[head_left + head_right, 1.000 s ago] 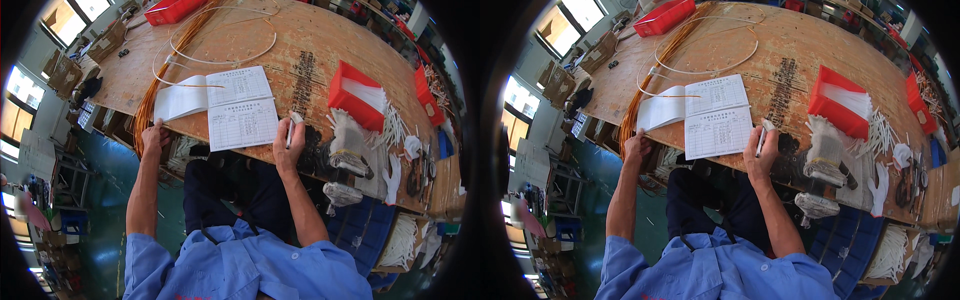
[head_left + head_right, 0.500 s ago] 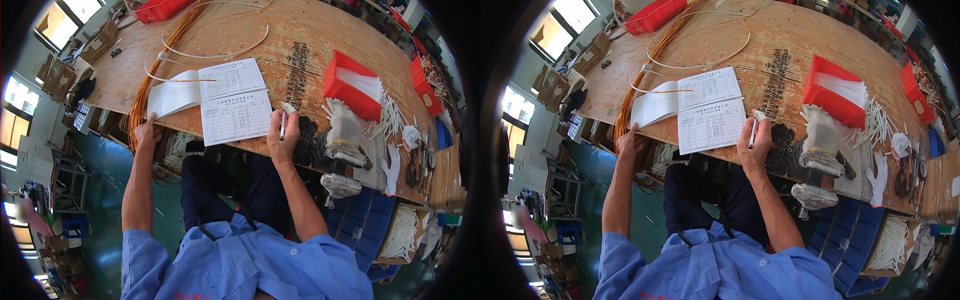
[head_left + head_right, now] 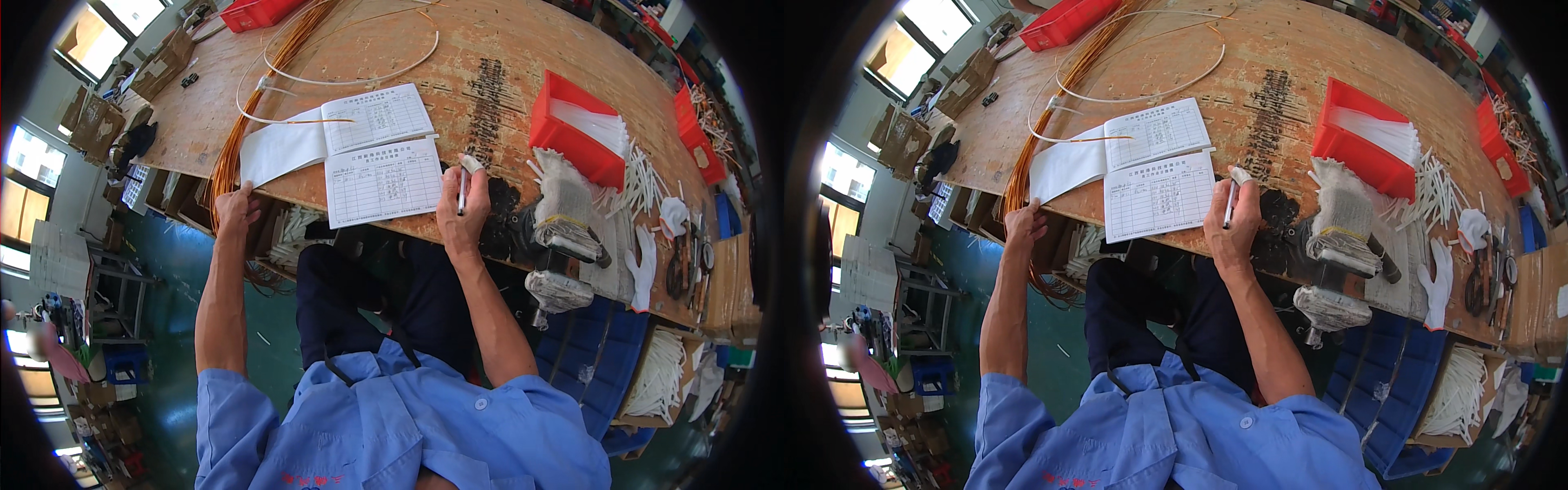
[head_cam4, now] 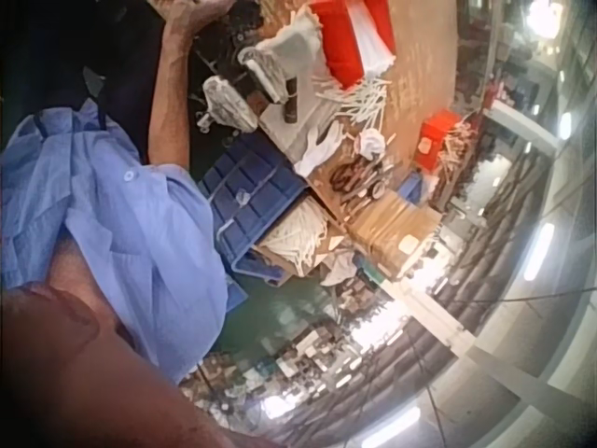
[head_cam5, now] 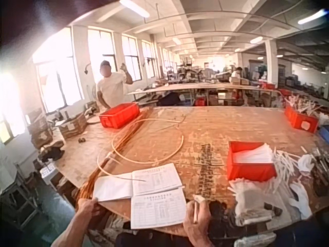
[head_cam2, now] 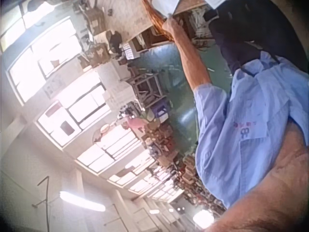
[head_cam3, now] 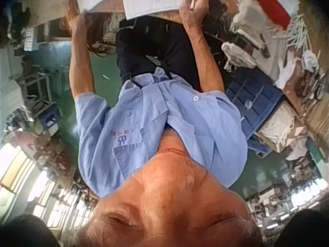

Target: The recorder writes in a production logbook, then organizes industrial components and copper wire on a workbench.

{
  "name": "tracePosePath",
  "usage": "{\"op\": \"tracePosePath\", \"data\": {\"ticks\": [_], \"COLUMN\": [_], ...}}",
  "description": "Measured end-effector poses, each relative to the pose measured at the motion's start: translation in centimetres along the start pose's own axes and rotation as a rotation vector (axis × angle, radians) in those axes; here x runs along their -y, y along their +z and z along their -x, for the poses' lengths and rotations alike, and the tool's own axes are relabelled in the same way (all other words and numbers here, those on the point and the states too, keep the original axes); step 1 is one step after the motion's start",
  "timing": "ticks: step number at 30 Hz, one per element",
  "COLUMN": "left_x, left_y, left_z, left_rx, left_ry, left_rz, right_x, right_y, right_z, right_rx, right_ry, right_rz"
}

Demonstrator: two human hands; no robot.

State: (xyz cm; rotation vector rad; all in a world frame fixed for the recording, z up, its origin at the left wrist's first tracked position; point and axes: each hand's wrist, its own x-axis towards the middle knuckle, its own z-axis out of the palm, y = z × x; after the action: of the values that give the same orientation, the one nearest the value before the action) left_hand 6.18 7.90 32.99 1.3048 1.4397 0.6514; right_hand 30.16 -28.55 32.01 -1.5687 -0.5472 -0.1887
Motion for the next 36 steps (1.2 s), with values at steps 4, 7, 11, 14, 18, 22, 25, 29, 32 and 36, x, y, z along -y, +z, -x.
{"op": "tracePosePath", "data": {"ticks": [4,7,11,14,18,22,25,29,32,36], "left_x": [-0.4,-0.8,-1.4,-1.3,-1.2,-1.3,-1.1,-0.2,1.3,3.3], "left_y": [-0.1,-0.3,0.0,0.3,0.0,0.5,0.3,-0.2,-1.1,-2.5], "left_z": [0.4,0.7,1.4,1.3,0.4,0.4,0.2,0.1,0.0,-0.8], "left_rx": [-0.017,-0.019,-0.050,-0.068,-0.046,-0.051,-0.055,-0.024,0.019,0.058], "left_ry": [0.051,0.023,0.018,-0.003,-0.078,-0.060,-0.098,-0.098,-0.078,-0.045], "left_rz": [-0.100,-0.119,-0.213,-0.100,-0.006,0.030,0.130,0.234,0.370,0.571], "right_x": [-0.1,0.2,0.3,-0.2,-0.1,0.0,0.3,0.4,0.4,0.2], "right_y": [-0.1,-0.2,-0.1,-0.1,0.0,-0.2,-0.1,-0.2,-0.2,0.0], "right_z": [-0.1,0.0,0.1,0.0,-0.2,-0.2,-0.1,0.0,0.0,0.1], "right_rx": [0.000,0.017,0.009,0.002,0.002,0.007,0.001,-0.001,0.008,0.013], "right_ry": [-0.019,-0.001,0.010,-0.001,-0.035,-0.021,-0.020,-0.028,0.005,0.007], "right_rz": [0.006,0.048,0.008,0.018,0.049,0.060,0.012,0.037,0.012,-0.015]}}
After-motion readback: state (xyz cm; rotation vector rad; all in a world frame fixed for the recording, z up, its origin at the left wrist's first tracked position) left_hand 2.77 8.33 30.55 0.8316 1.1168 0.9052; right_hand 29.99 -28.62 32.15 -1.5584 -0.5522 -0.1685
